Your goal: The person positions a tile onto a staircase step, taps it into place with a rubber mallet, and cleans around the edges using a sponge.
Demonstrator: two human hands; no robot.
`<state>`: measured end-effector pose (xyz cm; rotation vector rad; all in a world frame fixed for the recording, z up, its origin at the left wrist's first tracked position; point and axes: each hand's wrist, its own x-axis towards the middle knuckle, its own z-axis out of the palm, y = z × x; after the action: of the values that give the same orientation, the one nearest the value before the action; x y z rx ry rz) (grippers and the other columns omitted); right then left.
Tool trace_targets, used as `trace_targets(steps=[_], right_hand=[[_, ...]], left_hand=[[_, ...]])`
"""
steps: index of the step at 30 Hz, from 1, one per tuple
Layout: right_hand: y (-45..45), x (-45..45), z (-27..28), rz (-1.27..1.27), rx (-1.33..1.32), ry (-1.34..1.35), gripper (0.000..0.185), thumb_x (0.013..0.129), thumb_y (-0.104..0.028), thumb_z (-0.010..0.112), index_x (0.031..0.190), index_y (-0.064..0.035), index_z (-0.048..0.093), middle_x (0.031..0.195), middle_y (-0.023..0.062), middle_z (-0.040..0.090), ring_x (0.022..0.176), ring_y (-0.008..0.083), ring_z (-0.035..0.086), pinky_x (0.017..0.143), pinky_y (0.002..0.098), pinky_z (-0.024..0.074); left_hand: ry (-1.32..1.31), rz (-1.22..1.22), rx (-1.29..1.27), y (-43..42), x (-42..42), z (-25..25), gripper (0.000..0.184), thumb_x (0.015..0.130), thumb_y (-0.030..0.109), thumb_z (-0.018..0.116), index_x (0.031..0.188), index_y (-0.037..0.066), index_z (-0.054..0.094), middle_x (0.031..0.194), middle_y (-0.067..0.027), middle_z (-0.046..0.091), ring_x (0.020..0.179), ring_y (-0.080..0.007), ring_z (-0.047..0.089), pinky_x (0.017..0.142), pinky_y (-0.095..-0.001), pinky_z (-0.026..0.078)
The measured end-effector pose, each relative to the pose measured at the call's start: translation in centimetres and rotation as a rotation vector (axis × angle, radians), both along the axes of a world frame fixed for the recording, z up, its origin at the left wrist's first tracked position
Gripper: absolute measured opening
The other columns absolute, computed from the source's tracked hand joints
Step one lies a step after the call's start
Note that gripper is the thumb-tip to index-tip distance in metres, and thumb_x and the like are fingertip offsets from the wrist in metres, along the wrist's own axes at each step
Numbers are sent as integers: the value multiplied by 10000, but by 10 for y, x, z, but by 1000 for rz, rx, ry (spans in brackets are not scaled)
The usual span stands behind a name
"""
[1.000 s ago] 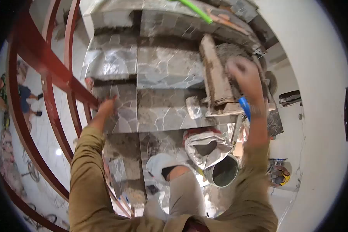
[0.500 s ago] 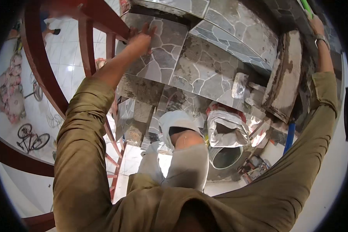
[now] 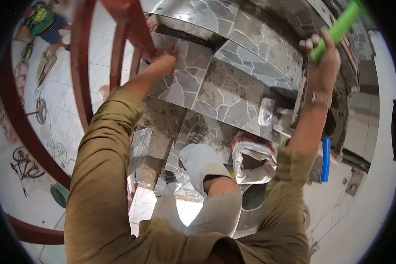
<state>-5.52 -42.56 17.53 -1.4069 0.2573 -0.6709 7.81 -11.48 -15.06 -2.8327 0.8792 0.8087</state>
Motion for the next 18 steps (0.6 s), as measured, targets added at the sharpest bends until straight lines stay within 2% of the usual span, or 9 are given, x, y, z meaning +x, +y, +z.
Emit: trace_targets(steps=[1, 3, 4, 6, 9, 11, 13, 15, 18], right_hand=[[28, -22, 3, -23, 159, 3, 210, 944, -180, 602, 1053, -18, 524, 751, 34, 537, 542, 156, 520, 549, 316, 485], [41, -75, -14, 320, 240, -68, 168, 939, -157, 584, 1008, -47, 478, 721, 39, 534, 481, 140, 491, 460, 292, 467], [64, -96, -31, 248, 200, -36, 126, 937, -146, 563, 974, -64, 475, 679, 33, 518, 452, 134, 479, 422, 285, 450], [113, -132, -75, 196, 23, 40, 63, 901, -99, 542, 922, -90, 483, 566, 16, 461, 415, 131, 482, 377, 284, 435], [148, -175, -159, 280, -120, 573, 143, 876, -157, 634, 844, -55, 540, 621, 43, 550, 505, 147, 542, 474, 276, 436], [157, -156, -200, 313, -489, 628, 251, 902, -239, 637, 848, -8, 556, 702, 100, 600, 630, 207, 587, 576, 324, 448], [161, -121, -236, 420, -424, 809, 325, 931, -300, 603, 902, 20, 553, 766, 175, 605, 736, 305, 603, 666, 394, 460], [167, -83, -267, 393, -535, 709, 382, 949, -359, 562, 952, 23, 558, 792, 268, 612, 750, 424, 610, 675, 465, 470], [177, -34, -284, 346, -711, 646, 398, 960, -370, 539, 1007, 25, 553, 852, 315, 635, 824, 503, 610, 711, 551, 462]], left_hand=[[-16, 4, -36, 4, -2, 7, 1126, 697, 325, 852, 1573, 254, 149, 1643, -122, 62, 1391, -560, 229, 1118, -640, 260], [-35, -1, -108, 9, -10, 15, 1089, 699, 317, 850, 1565, 237, 194, 1636, -124, 92, 1386, -557, 241, 1105, -632, 289], [-120, -49, -161, 12, -8, 2, 1003, 703, 314, 849, 1529, 188, 293, 1597, -140, 208, 1358, -530, 320, 1088, -614, 327], [-87, 47, -167, 15, -14, -20, 936, 717, 317, 838, 1495, 153, 344, 1562, -146, 280, 1329, -511, 375, 1092, -594, 335], [-158, 74, -158, 25, -48, -5, 856, 744, 343, 815, 1451, 105, 395, 1523, -150, 352, 1291, -479, 441, 1090, -565, 352], [-185, 49, -171, 34, -59, 10, 818, 763, 368, 798, 1428, 81, 416, 1502, -151, 384, 1274, -460, 468, 1079, -545, 371], [-143, 14, -205, 41, -62, 9, 789, 782, 394, 780, 1408, 63, 432, 1482, -152, 411, 1264, -443, 485, 1063, -525, 395], [-200, -30, -144, 35, -58, 9, 769, 790, 407, 772, 1385, 43, 448, 1428, -161, 463, 1241, -421, 510, 1040, -514, 420], [-327, -78, -166, 44, -61, -3, 746, 799, 421, 760, 1358, 22, 467, 1336, -177, 533, 1209, -403, 536, 1016, -507, 441]])
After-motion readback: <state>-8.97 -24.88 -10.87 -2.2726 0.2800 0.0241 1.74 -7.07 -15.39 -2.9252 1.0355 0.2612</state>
